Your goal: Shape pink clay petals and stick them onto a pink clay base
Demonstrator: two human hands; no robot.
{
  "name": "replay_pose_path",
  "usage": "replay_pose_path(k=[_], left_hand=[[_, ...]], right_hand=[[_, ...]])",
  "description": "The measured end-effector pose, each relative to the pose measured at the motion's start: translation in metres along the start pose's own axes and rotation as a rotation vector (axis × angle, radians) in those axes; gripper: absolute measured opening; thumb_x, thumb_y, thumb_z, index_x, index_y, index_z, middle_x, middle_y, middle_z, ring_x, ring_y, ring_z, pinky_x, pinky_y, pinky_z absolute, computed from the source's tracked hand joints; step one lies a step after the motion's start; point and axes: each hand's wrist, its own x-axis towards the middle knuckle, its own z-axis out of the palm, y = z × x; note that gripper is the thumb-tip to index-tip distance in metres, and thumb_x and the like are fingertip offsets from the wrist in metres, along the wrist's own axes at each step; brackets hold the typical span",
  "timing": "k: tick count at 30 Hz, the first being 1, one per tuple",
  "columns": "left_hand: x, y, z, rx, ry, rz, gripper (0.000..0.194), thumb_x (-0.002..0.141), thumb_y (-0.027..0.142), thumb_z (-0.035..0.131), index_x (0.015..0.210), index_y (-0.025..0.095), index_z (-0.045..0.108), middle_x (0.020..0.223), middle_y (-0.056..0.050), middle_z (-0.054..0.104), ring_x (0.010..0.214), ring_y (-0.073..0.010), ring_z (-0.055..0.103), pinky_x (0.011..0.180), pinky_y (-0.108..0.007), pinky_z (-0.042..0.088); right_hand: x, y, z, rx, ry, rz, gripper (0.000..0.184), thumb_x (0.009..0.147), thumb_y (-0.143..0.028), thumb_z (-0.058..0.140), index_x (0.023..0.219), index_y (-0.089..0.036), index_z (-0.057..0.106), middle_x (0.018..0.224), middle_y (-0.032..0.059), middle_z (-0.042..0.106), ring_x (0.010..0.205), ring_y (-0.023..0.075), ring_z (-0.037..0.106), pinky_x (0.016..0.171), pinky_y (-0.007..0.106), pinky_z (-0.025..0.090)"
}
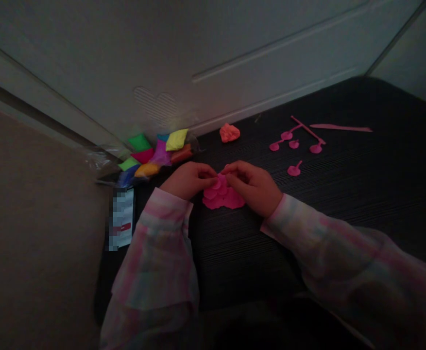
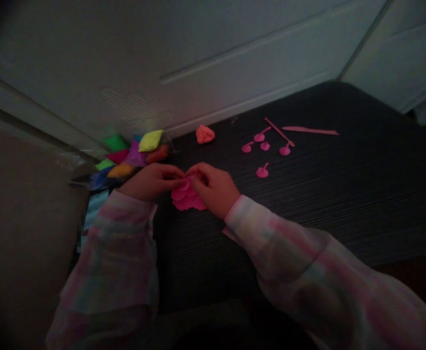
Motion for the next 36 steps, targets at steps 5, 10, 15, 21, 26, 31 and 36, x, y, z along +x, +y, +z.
replay_pose_path(k=[5,10,15,21,26,31,36], left_hand=[[-0.003,0.004,-0.001,0.051,0.011,0.014,0.033,0.068,0.040,0.040,0.073,0.013,0.059,0.061,0.001,0.055,0.057,-0.0096,0.047,0.051,-0.020,0.034],[-0.004,0.002,-0.002,0.019,0.079,-0.015,0.043,0.072,0.045,0.031,0.072,0.013,0.059,0.062,0.000,0.055,0.058,-0.0101,0.047,0.053,-0.021,0.035],[-0.003,-0.004,-0.002,-0.035,0.109,0.001,0.038,0.071,0.041,0.033,0.079,0.014,0.059,0.070,-0.001,0.058,0.063,-0.0108,0.050,0.060,-0.022,0.037],[-0.004,-0.001,-0.004,-0.026,0.072,0.036,0.030,0.069,0.033,0.040,0.083,0.014,0.057,0.076,-0.001,0.058,0.068,-0.0112,0.050,0.061,-0.022,0.038],[-0.002,-0.003,-0.002,-0.009,0.104,0.042,0.026,0.070,0.025,0.038,0.084,0.014,0.057,0.070,0.000,0.057,0.062,-0.0096,0.050,0.057,-0.020,0.038],[0.000,-0.008,0.000,-0.083,0.073,0.029,0.025,0.070,0.019,0.036,0.086,0.014,0.055,0.063,0.000,0.055,0.059,-0.0086,0.050,0.053,-0.018,0.038],[0.001,-0.009,0.001,-0.224,0.041,-0.007,0.026,0.069,0.012,0.034,0.086,0.013,0.053,0.063,0.000,0.055,0.057,-0.0071,0.051,0.054,-0.018,0.040]], right_hand=[[0.001,0.001,-0.001,0.035,0.048,0.005,0.015,0.070,-0.023,0.043,0.080,-0.018,0.054,0.066,-0.0016,0.055,0.059,0.0087,0.049,0.053,0.022,0.037],[0.001,-0.003,-0.007,0.157,0.221,-0.007,0.015,0.072,-0.024,0.041,0.081,-0.018,0.052,0.060,-0.0031,0.051,0.052,0.0069,0.047,0.048,0.020,0.036],[0.004,-0.005,-0.013,0.316,0.363,-0.035,0.012,0.072,-0.023,0.041,0.080,-0.018,0.050,0.053,-0.0054,0.044,0.042,0.0042,0.039,0.038,0.017,0.029],[0.004,-0.002,-0.012,0.282,0.349,-0.024,0.013,0.073,-0.024,0.041,0.080,-0.018,0.050,0.053,-0.0054,0.043,0.043,0.0050,0.041,0.039,0.018,0.031],[-0.002,-0.003,-0.008,-0.068,0.187,-0.117,0.017,0.073,-0.024,0.040,0.084,-0.019,0.052,0.067,-0.0007,0.055,0.057,0.0090,0.050,0.053,0.022,0.040],[-0.008,0.000,0.003,-0.427,-0.132,-0.267,0.029,0.071,-0.018,0.041,0.099,-0.019,0.049,0.089,0.0028,0.058,0.077,0.0129,0.053,0.070,0.025,0.040],[-0.009,0.005,0.007,-0.553,-0.197,-0.264,0.028,0.073,-0.020,0.039,0.099,-0.020,0.049,0.097,0.0029,0.057,0.085,0.0143,0.053,0.075,0.026,0.040]])
